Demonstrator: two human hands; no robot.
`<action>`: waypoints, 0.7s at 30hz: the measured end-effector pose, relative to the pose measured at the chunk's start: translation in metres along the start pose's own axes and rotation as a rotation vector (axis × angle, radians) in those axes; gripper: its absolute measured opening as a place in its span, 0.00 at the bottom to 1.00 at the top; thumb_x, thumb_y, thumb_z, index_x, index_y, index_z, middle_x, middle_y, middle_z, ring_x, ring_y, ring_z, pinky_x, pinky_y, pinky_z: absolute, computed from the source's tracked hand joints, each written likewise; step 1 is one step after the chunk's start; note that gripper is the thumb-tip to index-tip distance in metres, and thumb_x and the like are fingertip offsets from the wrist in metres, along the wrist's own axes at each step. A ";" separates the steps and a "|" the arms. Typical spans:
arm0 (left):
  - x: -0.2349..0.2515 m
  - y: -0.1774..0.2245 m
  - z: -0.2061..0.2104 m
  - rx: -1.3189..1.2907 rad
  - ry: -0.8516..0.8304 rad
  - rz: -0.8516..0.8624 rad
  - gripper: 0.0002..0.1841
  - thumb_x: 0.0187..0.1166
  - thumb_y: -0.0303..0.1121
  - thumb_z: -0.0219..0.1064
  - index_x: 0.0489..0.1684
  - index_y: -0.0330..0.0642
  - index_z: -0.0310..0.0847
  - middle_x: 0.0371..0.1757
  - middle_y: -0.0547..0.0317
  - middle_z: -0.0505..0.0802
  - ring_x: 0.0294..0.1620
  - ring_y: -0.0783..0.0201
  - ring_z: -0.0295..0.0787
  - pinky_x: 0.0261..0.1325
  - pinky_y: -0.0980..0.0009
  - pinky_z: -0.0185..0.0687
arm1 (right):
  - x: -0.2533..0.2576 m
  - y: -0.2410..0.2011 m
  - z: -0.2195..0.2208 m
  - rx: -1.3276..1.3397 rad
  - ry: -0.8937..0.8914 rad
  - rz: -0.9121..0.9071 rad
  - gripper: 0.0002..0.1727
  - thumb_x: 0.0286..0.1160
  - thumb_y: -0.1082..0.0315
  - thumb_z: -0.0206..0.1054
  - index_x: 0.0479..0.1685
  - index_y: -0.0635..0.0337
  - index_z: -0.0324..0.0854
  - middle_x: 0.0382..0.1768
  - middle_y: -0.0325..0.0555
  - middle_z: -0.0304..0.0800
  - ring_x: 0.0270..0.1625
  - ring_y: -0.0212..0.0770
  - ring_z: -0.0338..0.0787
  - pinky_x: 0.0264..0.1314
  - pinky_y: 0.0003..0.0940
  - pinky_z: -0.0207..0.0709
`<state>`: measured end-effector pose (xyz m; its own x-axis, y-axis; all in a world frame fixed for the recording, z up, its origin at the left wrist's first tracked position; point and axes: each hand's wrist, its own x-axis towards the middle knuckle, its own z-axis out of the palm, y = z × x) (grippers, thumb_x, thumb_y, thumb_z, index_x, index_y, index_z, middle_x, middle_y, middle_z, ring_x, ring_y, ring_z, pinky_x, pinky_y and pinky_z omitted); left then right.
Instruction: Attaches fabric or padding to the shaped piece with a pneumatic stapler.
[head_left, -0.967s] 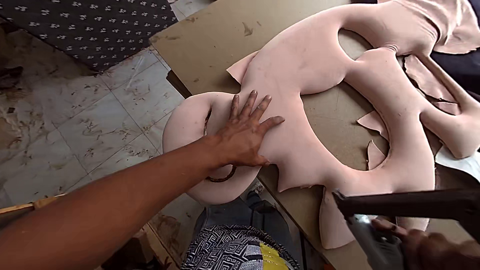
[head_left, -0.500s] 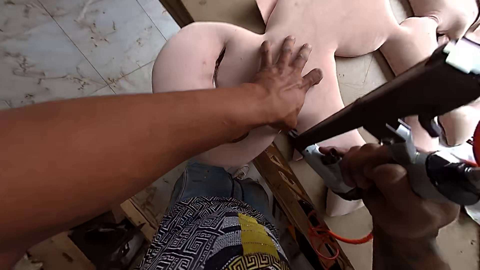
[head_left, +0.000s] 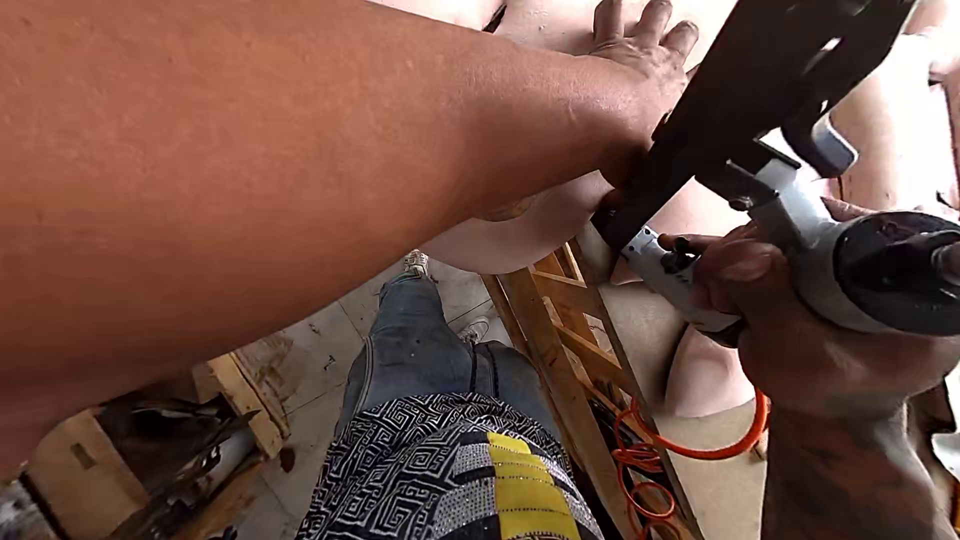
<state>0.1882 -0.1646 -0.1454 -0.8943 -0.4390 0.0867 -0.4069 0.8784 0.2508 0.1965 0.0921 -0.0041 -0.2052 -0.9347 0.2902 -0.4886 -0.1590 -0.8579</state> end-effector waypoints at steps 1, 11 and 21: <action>0.001 -0.002 -0.001 0.002 -0.008 0.001 0.65 0.26 0.80 0.72 0.86 0.72 0.66 0.90 0.52 0.65 0.87 0.32 0.53 0.66 0.17 0.52 | 0.002 0.001 -0.001 0.000 -0.014 -0.007 0.13 0.71 0.58 0.79 0.40 0.51 0.81 0.29 0.35 0.89 0.28 0.37 0.89 0.32 0.38 0.88; -0.006 -0.006 0.004 -0.137 0.097 0.095 0.55 0.39 0.81 0.65 0.83 0.79 0.67 0.87 0.50 0.69 0.86 0.34 0.55 0.69 0.22 0.51 | 0.013 0.022 -0.017 0.106 -0.046 0.044 0.15 0.72 0.56 0.78 0.44 0.52 0.80 0.27 0.38 0.88 0.28 0.43 0.91 0.40 0.51 0.92; -0.009 -0.001 0.004 -0.103 0.129 0.081 0.54 0.43 0.80 0.64 0.85 0.80 0.66 0.87 0.50 0.70 0.85 0.36 0.57 0.69 0.27 0.56 | 0.013 0.023 -0.017 0.138 -0.045 0.053 0.14 0.72 0.55 0.78 0.43 0.51 0.81 0.26 0.38 0.88 0.28 0.43 0.90 0.40 0.50 0.91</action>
<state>0.1962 -0.1606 -0.1502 -0.8893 -0.3943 0.2316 -0.3077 0.8906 0.3348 0.1680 0.0820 -0.0128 -0.1881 -0.9558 0.2261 -0.3560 -0.1482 -0.9227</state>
